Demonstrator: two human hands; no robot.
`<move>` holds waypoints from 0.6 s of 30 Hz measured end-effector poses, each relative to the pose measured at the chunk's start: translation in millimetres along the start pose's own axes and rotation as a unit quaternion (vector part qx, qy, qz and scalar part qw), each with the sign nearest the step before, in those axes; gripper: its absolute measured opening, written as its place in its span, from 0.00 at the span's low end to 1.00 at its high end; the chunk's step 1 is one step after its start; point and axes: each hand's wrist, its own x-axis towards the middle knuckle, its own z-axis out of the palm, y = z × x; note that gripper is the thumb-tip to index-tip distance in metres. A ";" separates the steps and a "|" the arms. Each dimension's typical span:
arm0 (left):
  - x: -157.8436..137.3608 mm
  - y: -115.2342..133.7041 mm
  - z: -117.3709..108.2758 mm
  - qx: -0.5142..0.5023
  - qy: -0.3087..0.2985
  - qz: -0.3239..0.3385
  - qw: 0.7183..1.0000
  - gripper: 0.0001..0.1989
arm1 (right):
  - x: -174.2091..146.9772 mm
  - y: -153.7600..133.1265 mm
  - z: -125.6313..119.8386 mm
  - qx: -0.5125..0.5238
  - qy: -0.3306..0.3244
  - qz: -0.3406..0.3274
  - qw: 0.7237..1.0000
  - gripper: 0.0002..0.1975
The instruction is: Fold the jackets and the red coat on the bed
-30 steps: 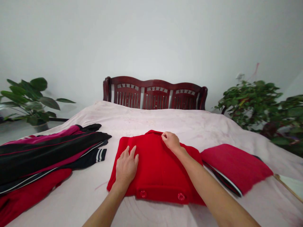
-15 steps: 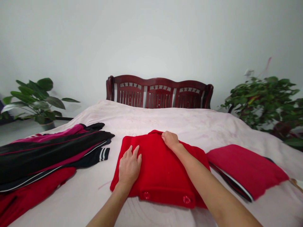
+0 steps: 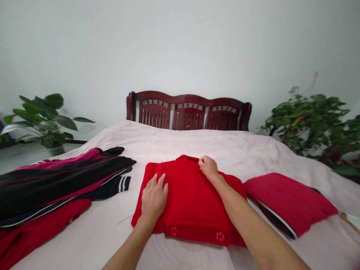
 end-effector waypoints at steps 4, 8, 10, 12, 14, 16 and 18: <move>1.1 0.4 0.1 -0.001 -0.003 -0.007 1.000 0.24 | -21.2 -4.7 -4.3 0.133 -0.074 -0.024 0.988 0.11; 1.4 -0.2 1.6 -0.004 -0.002 -0.005 1.000 0.23 | -51.7 -15.8 -8.4 0.273 -0.118 -0.044 0.954 0.12; 0.5 -1.8 2.8 -0.008 0.011 0.000 1.000 0.23 | -65.9 -21.6 -10.6 0.391 -0.140 -0.028 0.909 0.14; -1.2 -4.2 3.3 -0.019 0.044 0.015 0.999 0.22 | -78.6 -27.4 -12.2 0.475 -0.159 -0.002 0.866 0.17; -3.5 -5.9 1.7 -0.052 0.081 0.045 0.994 0.20 | -89.9 -32.8 -12.8 0.496 -0.169 0.018 0.851 0.19; -5.9 -5.0 -2.9 -0.126 0.097 0.087 0.984 0.18 | -99.6 -37.6 -12.6 0.505 -0.180 0.028 0.844 0.20; -7.8 0.2 -10.1 -0.235 0.079 0.122 0.961 0.16 | -107.7 -41.5 -12.2 0.512 -0.194 0.032 0.837 0.21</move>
